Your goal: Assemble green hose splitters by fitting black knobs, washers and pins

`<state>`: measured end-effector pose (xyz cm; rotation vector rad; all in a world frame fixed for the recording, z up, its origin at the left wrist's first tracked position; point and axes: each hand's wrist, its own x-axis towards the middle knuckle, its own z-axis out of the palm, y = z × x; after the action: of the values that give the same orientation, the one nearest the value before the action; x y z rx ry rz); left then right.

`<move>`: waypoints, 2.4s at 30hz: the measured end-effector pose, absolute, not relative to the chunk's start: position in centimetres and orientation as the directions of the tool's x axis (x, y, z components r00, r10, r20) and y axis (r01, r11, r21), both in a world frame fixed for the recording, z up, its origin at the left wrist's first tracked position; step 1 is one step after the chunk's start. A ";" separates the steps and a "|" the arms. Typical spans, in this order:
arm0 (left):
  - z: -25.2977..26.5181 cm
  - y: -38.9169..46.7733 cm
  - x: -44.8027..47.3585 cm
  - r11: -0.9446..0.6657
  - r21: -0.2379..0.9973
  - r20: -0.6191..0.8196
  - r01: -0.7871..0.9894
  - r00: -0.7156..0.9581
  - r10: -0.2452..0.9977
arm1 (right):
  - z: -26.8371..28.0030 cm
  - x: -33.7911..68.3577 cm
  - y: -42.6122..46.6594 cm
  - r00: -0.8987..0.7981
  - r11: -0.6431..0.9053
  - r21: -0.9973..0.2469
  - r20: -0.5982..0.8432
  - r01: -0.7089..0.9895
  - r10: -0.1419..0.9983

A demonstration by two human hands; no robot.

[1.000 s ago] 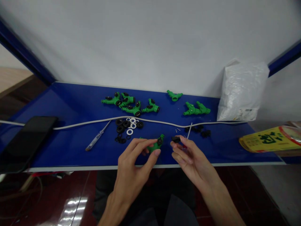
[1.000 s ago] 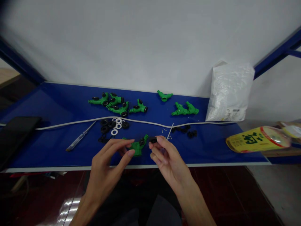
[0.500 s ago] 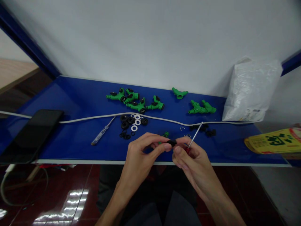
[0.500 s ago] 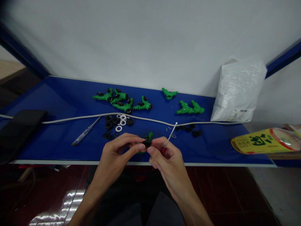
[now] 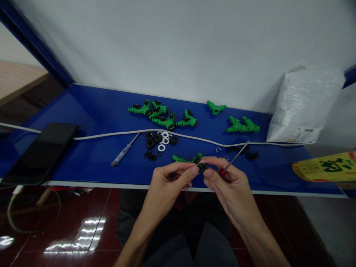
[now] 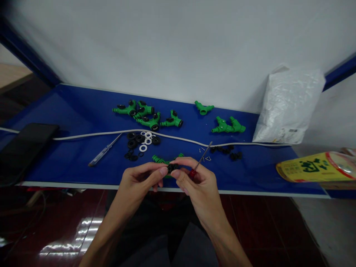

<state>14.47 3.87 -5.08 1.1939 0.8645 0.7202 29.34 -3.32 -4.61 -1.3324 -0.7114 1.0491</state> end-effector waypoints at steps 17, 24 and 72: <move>-9.0 3.2 14.0 -0.314 0.826 0.120 0.468 0.398 0.909 | -3.0 29.2 0.8 0.114 0.017 -0.548 0.205 0.836 0.972; -8.7 3.2 14.3 -0.317 0.802 0.108 0.506 0.400 0.910 | -4.1 28.0 0.7 0.110 -0.026 -0.388 0.198 0.921 0.974; -8.5 3.6 14.5 -0.347 0.789 0.133 0.507 0.411 0.902 | -6.5 40.0 -1.0 0.200 -0.169 -0.220 0.126 0.961 0.972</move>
<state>14.47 3.60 -8.48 1.9977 1.1935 0.7546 39.98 -1.00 -6.50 -2.2259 -1.8403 0.0627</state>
